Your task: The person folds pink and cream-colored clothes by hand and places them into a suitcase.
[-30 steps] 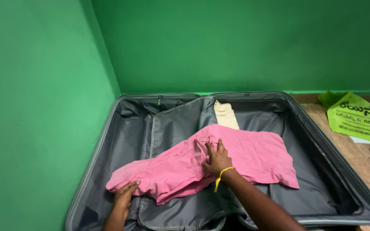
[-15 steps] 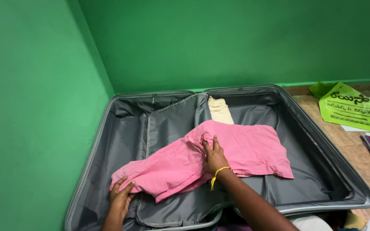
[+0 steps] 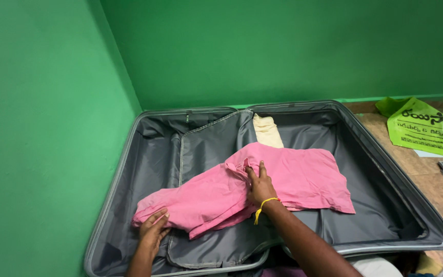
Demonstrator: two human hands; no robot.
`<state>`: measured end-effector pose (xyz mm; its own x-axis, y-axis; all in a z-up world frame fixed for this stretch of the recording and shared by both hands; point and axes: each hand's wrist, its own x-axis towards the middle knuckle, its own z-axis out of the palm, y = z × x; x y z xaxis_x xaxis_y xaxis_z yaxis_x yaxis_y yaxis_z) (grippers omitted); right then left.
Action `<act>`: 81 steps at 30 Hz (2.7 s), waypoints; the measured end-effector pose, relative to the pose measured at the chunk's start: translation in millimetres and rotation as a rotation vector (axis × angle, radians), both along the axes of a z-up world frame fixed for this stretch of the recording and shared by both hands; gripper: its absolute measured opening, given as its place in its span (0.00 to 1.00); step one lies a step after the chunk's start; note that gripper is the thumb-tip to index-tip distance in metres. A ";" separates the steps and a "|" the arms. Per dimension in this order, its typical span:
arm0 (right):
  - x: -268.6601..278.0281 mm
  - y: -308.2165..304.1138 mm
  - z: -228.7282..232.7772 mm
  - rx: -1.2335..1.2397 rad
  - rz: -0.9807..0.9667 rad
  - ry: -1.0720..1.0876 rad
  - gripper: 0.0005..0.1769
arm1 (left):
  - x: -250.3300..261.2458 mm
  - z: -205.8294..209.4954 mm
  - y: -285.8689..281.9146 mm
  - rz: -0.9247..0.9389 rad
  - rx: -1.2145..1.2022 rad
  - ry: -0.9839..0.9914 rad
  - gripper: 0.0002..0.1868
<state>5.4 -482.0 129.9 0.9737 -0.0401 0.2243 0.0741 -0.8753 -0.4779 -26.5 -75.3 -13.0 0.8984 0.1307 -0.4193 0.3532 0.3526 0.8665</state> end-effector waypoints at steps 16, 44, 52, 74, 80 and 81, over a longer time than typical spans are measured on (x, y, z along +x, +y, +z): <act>-28.3 -3.4 24.8 -0.057 0.073 -0.232 0.41 | 18.4 39.8 11.6 0.157 -0.019 -0.386 0.41; -6.9 -63.0 54.1 2.323 0.161 -0.212 0.32 | 32.5 219.8 18.7 0.258 0.186 -0.509 0.39; -2.1 -121.6 47.6 2.265 0.131 -0.465 0.31 | 28.0 205.3 31.1 0.238 0.213 -0.464 0.38; 22.7 -303.8 -141.7 2.284 -0.245 -0.214 0.29 | 7.2 118.5 74.6 0.292 0.307 -0.210 0.36; 40.9 -351.8 -126.3 2.177 -0.343 -0.178 0.30 | 18.5 85.0 73.0 0.276 0.279 -0.177 0.37; 39.0 -364.8 -121.9 2.096 -0.206 -0.283 0.32 | 20.3 90.2 66.0 0.277 0.264 -0.181 0.38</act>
